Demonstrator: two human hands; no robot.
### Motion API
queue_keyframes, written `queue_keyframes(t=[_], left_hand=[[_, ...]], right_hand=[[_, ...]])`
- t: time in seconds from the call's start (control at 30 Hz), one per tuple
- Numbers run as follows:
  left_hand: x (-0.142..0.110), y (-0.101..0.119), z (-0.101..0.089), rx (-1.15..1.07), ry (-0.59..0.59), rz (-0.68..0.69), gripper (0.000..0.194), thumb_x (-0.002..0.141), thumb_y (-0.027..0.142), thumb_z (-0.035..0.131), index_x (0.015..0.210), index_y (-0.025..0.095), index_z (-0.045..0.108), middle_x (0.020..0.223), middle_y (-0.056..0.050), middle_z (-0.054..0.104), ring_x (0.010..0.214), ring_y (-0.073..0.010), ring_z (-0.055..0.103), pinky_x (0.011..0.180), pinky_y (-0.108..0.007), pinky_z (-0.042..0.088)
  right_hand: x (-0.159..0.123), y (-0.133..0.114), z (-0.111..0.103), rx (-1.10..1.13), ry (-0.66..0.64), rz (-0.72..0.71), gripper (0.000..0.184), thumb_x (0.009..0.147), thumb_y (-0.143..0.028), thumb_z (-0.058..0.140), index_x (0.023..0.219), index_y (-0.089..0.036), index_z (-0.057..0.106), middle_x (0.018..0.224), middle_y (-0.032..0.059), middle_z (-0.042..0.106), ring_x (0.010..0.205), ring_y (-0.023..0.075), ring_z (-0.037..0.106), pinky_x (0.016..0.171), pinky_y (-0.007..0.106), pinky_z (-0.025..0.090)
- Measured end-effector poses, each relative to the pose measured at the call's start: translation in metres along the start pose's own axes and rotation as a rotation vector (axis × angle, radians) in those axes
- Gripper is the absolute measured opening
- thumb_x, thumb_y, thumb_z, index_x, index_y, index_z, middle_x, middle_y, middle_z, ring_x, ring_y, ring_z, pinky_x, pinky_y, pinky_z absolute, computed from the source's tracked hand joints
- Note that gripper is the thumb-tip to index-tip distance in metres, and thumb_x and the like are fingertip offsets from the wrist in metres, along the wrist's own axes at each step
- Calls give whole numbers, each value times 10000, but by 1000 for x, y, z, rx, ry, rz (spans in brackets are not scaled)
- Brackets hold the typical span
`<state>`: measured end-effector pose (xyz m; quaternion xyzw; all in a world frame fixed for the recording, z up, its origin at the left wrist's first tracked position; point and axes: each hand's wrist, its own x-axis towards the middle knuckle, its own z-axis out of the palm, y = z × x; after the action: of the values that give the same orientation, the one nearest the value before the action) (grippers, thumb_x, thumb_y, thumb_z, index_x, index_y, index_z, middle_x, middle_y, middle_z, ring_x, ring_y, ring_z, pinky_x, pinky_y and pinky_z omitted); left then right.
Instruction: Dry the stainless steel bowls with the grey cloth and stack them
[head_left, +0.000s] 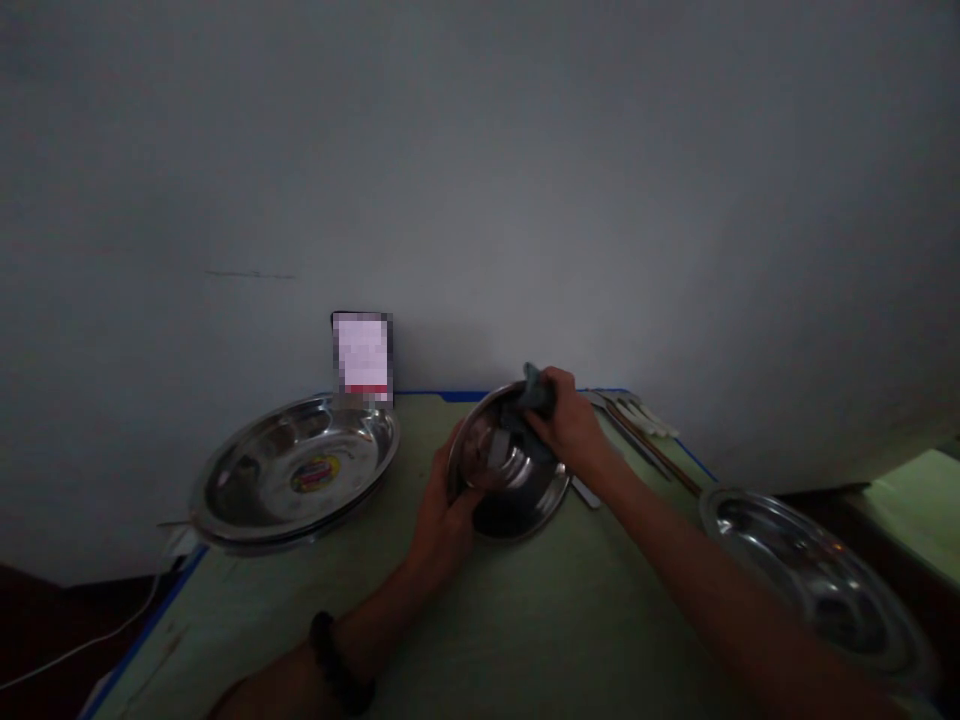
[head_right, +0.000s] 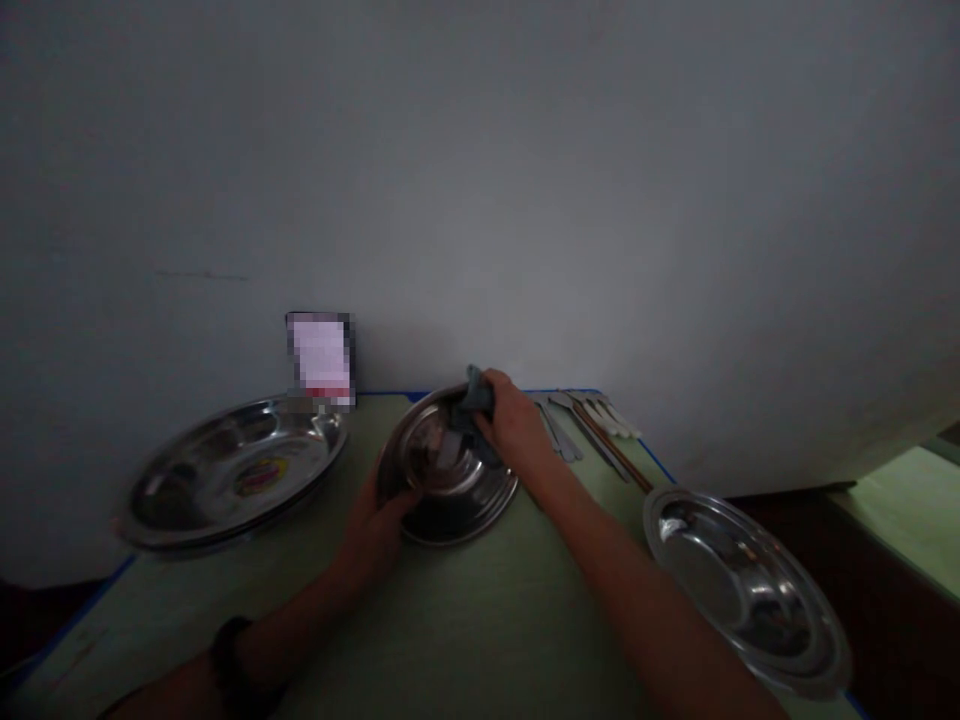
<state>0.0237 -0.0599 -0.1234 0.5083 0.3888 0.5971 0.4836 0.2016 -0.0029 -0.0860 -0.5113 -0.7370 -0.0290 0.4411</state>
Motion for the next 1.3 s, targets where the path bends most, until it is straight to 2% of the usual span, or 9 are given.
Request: queue_keyframes(t=[0.13, 0.23, 0.33, 0.57, 0.77, 0.93, 1.07, 1.2, 1.3], left_hand=[[0, -7, -5, 0, -70, 79, 598, 675, 188, 606, 1267, 225, 534, 1347, -58, 568, 1281, -306, 465, 1115, -458, 303], [-1, -9, -7, -18, -86, 92, 612, 672, 171, 600, 1275, 227, 511, 1376, -52, 539, 1294, -303, 445, 1117, -440, 307], [-2, -2, -7, -48, -68, 83, 601, 652, 156, 591, 1246, 222, 529, 1331, -55, 575, 1266, -305, 475, 1095, -434, 347], [3, 5, -8, -48, 85, 136, 715, 680, 169, 624, 1347, 302, 404, 1330, -29, 548, 1262, -285, 495, 1054, -435, 393], [-1, -4, -8, 29, 48, 164, 706, 747, 245, 657, 1380, 345, 361, 1408, -28, 480, 1319, -265, 434, 1100, -418, 335], [-4, -8, -10, 141, 3, 202, 621, 820, 298, 617, 1386, 360, 370, 1442, -19, 448, 1350, -256, 390, 1128, -434, 292], [-11, -7, -11, 285, -23, 259, 609, 837, 344, 599, 1400, 310, 368, 1488, -57, 370, 1392, -282, 307, 1142, -471, 245], [-9, -4, -11, 299, -81, 119, 773, 842, 394, 586, 1491, 262, 188, 1544, -93, 302, 1423, -278, 254, 1152, -464, 219], [0, -6, -13, 288, -85, -24, 715, 806, 425, 616, 1439, 231, 348, 1449, -112, 469, 1366, -289, 378, 1128, -461, 288]], right_hand=[[20, -24, -2, -9, -197, -236, 379, 730, -111, 570, 1082, -246, 543, 1161, 66, 648, 1122, 257, 586, 970, 453, 438], [22, -27, 2, 54, -205, -320, 393, 728, -111, 592, 1092, -249, 540, 1244, 54, 618, 1193, 235, 549, 1016, 432, 411], [16, -18, 10, 143, -54, -172, 447, 737, -182, 639, 1148, -222, 468, 1209, 90, 630, 1125, 241, 593, 957, 421, 444], [-26, -7, 46, 372, 273, 520, 410, 731, -430, 643, 985, -208, 412, 904, 67, 628, 837, 230, 623, 739, 352, 484], [-59, -8, 57, 387, 260, 589, 306, 753, -421, 596, 906, -241, 401, 839, 34, 594, 790, 225, 593, 702, 350, 473], [-57, -6, 50, 451, 236, 616, 337, 726, -415, 644, 931, -231, 450, 830, 37, 620, 782, 226, 604, 668, 333, 477], [-55, -6, 48, 569, 189, 613, 335, 786, -448, 591, 997, -200, 512, 976, 79, 654, 919, 226, 613, 793, 352, 482], [-56, -6, 49, 582, 235, 612, 350, 855, -478, 492, 1065, -198, 492, 1052, 96, 630, 997, 224, 588, 902, 395, 448], [-57, -6, 47, 507, 310, 620, 329, 867, -482, 460, 1042, -202, 467, 1037, 107, 602, 1002, 236, 565, 928, 439, 428]])
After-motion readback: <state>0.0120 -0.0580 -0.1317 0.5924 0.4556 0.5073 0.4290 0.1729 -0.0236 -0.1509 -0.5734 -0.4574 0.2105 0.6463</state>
